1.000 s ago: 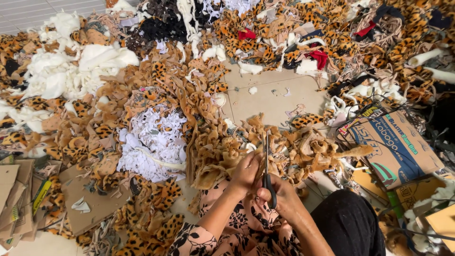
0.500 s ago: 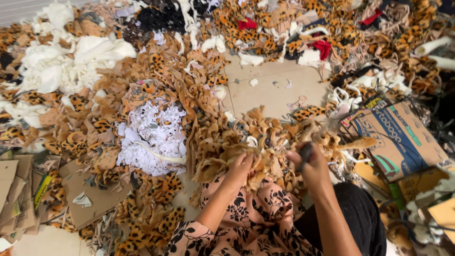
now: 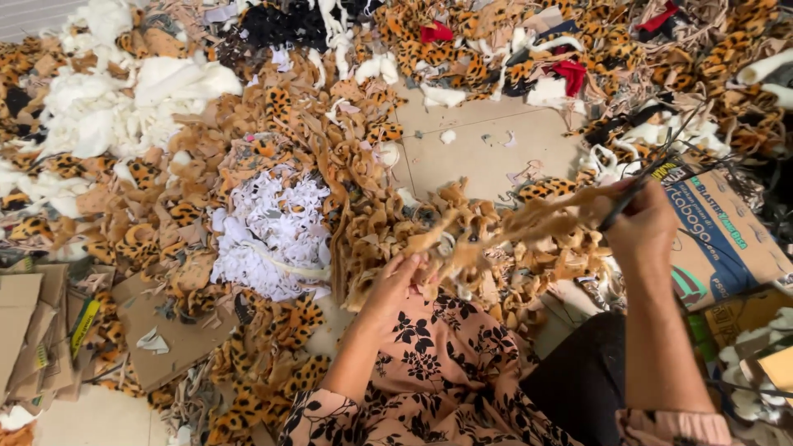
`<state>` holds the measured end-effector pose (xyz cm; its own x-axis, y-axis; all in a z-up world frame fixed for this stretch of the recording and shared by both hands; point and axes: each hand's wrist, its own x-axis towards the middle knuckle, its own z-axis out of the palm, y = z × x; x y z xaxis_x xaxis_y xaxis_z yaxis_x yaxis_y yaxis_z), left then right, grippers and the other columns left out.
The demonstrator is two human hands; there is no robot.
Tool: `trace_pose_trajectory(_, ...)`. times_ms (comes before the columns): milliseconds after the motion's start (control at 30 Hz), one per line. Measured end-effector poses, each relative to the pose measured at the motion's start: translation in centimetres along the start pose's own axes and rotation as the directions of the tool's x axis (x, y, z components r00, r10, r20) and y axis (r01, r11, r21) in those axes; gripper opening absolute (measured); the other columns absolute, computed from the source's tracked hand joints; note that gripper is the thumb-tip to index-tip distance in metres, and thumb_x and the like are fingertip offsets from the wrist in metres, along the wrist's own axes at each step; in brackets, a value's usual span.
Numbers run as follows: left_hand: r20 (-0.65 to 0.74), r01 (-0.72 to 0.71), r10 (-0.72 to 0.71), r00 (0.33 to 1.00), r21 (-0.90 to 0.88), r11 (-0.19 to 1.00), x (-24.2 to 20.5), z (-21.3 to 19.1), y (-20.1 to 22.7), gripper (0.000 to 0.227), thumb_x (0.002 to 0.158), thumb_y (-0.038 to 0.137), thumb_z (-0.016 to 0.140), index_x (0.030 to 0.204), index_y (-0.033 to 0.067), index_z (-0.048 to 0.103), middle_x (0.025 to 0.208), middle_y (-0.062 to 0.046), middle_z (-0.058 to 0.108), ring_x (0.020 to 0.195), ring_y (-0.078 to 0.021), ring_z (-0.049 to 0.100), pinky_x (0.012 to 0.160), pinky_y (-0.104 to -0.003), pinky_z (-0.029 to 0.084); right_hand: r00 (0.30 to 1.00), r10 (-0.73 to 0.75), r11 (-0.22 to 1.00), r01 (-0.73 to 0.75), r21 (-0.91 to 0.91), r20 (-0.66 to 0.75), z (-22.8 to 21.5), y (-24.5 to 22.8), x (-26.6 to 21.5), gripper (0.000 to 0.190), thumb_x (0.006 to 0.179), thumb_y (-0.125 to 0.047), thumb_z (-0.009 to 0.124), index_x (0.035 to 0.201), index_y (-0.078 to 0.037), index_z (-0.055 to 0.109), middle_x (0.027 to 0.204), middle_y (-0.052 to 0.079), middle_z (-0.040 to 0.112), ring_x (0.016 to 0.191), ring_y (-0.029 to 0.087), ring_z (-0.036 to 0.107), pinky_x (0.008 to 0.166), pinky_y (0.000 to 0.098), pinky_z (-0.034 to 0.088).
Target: Cutting leopard-print fabric scraps into smaller pieces using scissors
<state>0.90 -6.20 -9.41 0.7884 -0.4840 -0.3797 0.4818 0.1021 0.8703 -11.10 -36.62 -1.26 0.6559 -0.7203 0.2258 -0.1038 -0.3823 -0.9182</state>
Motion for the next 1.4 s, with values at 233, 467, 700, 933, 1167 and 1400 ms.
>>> trace_pose_trajectory(233,-0.128,0.173,-0.149,0.981,0.21,0.962,0.7,-4.2,-2.9,0.053,0.092,0.043,0.073,0.132,0.01,0.064,0.122,-0.018,0.062,0.093,-0.0229,0.07,0.073,-0.034,0.062,0.986,0.152,0.874,-0.168,-0.456,-0.072,-2.5,8.2,1.3,0.046,0.083,-0.043,0.092,0.118,-0.023,0.068,0.087,0.004,0.07,0.089,0.025,0.068,0.082,0.0391,0.052)
trace_pose_trajectory(467,-0.308,0.315,-0.205,0.929,0.37,0.874,-3.7,-7.2,-0.8,0.05,0.085,0.035,0.075,0.13,0.0115,0.068,0.137,-0.026,0.056,0.115,-0.0311,0.064,0.085,-0.036,0.06,0.76,0.567,0.778,-0.367,-0.509,0.319,1.6,12.9,-7.6,0.066,0.062,-0.044,0.093,0.115,-0.007,0.076,0.081,0.024,0.073,0.088,0.041,0.072,0.08,0.0449,0.053)
trace_pose_trajectory(700,-0.239,0.264,-0.146,0.96,0.591,0.762,-4.4,-7.1,1.3,0.052,0.097,0.037,0.059,0.14,0.0083,0.057,0.142,-0.028,0.049,0.128,-0.0431,0.054,0.096,-0.048,0.056,0.682,0.576,0.801,-0.362,-0.476,0.451,5.9,7.9,-12.6,0.051,0.066,-0.053,0.089,0.105,-0.023,0.08,0.096,0.018,0.079,0.102,0.037,0.073,0.087,0.046,0.055)
trace_pose_trajectory(933,0.037,-0.093,0.136,0.99,0.896,0.435,-3.9,-1.9,2.1,0.039,0.098,0.012,0.054,0.136,0.005,0.055,0.138,-0.015,0.057,0.126,-0.0301,0.055,0.106,-0.045,0.046,0.281,0.534,0.739,-0.614,-0.278,0.797,4.6,4.6,-13.4,0.041,0.083,-0.045,0.077,0.084,-0.004,0.071,0.069,0.013,0.073,0.065,0.02,0.06,0.061,0.0297,0.042)
trace_pose_trajectory(1167,0.337,-0.342,0.06,0.94,0.929,0.14,-3.0,1.5,-1.9,0.046,0.096,0.015,0.057,0.142,0.0096,0.053,0.143,-0.019,0.054,0.135,-0.0393,0.049,0.105,-0.056,0.043,0.773,0.345,0.915,-0.148,-0.376,0.533,12.0,13.2,-13.0,0.056,0.076,-0.035,0.085,0.128,-0.028,0.065,0.115,0.01,0.075,0.112,0.034,0.071,0.096,0.0443,0.058)
trace_pose_trajectory(1400,0.316,-0.286,-0.046,0.948,0.904,0.316,-1.7,-1.6,-2.8,0.052,0.099,0.02,0.051,0.149,0.0066,0.046,0.151,-0.02,0.046,0.14,-0.0403,0.042,0.111,-0.052,0.037,0.767,0.336,0.844,0.012,-0.537,0.546,15.4,13.5,-10.4,0.052,0.081,-0.041,0.076,0.128,-0.028,0.058,0.11,0.017,0.072,0.111,0.038,0.07,0.099,0.049,0.056)
